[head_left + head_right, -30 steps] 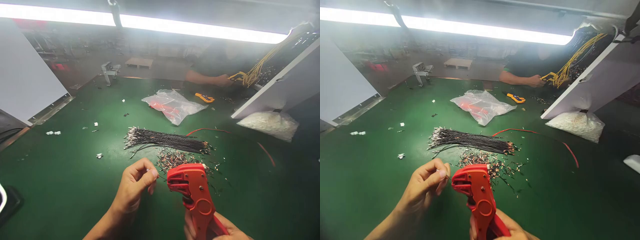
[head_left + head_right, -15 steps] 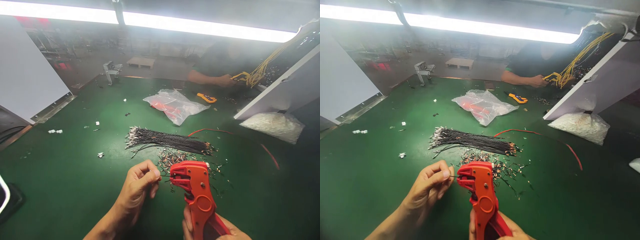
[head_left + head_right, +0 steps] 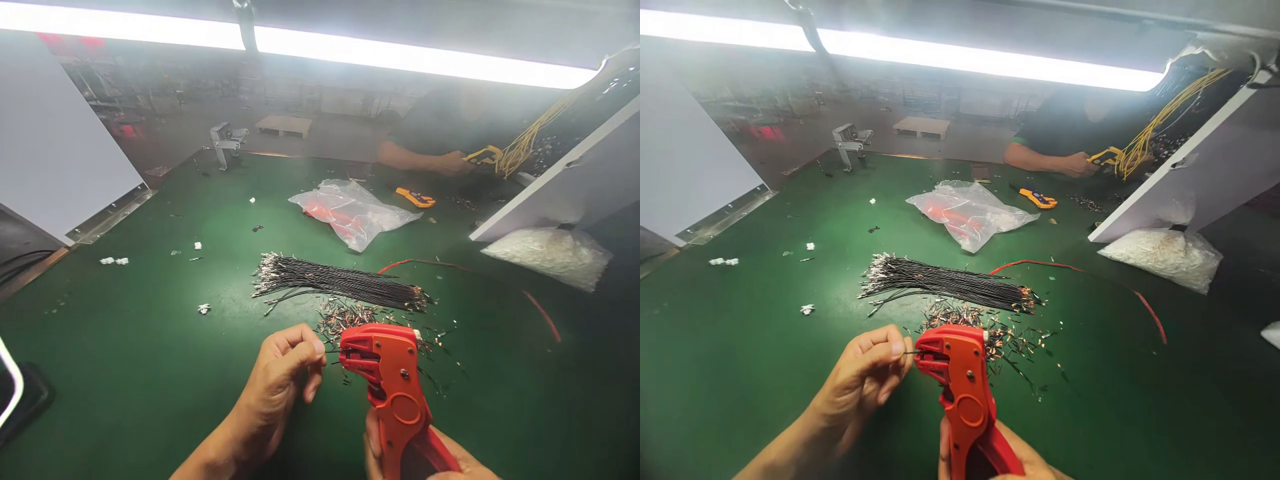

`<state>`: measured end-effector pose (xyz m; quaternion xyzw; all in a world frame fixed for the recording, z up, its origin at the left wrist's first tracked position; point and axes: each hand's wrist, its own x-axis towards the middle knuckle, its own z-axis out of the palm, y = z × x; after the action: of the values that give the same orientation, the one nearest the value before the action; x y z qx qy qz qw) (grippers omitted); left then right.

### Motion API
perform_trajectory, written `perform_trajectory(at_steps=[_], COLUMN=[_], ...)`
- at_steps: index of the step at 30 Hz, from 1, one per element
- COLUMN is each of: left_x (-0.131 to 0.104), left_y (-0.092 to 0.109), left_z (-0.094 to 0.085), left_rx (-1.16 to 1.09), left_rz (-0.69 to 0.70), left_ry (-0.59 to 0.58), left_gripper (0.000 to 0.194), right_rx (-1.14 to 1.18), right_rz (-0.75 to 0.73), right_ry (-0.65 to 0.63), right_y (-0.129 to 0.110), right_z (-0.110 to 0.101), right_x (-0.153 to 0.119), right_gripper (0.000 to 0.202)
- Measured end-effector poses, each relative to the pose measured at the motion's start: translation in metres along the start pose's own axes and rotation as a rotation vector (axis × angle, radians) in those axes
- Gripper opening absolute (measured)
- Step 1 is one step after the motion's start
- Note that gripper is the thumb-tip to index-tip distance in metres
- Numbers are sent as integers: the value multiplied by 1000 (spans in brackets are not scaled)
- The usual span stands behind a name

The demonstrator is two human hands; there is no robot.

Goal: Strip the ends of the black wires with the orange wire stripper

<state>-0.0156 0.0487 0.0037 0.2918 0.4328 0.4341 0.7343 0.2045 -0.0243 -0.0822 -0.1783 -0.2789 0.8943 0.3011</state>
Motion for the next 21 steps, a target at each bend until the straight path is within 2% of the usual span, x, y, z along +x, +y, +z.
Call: perform_trajectory(at_steps=[4,10,21], left_x=[0,1,-1], left_y=[0,2,2], left_z=[0,0,-2], left_rx=[6,13,62], left_rz=[-13,-6,-20], left_ry=[5,-6,-27], left_gripper=[28,29,26], right_rx=[1,3,-62], right_rz=[-10,-73,-65], right_ry=[17,-28,-18], right_y=[-1,-4,-5], right_z=[0,1,1], right_x=[-1,2,1], right_gripper=[42,37,35])
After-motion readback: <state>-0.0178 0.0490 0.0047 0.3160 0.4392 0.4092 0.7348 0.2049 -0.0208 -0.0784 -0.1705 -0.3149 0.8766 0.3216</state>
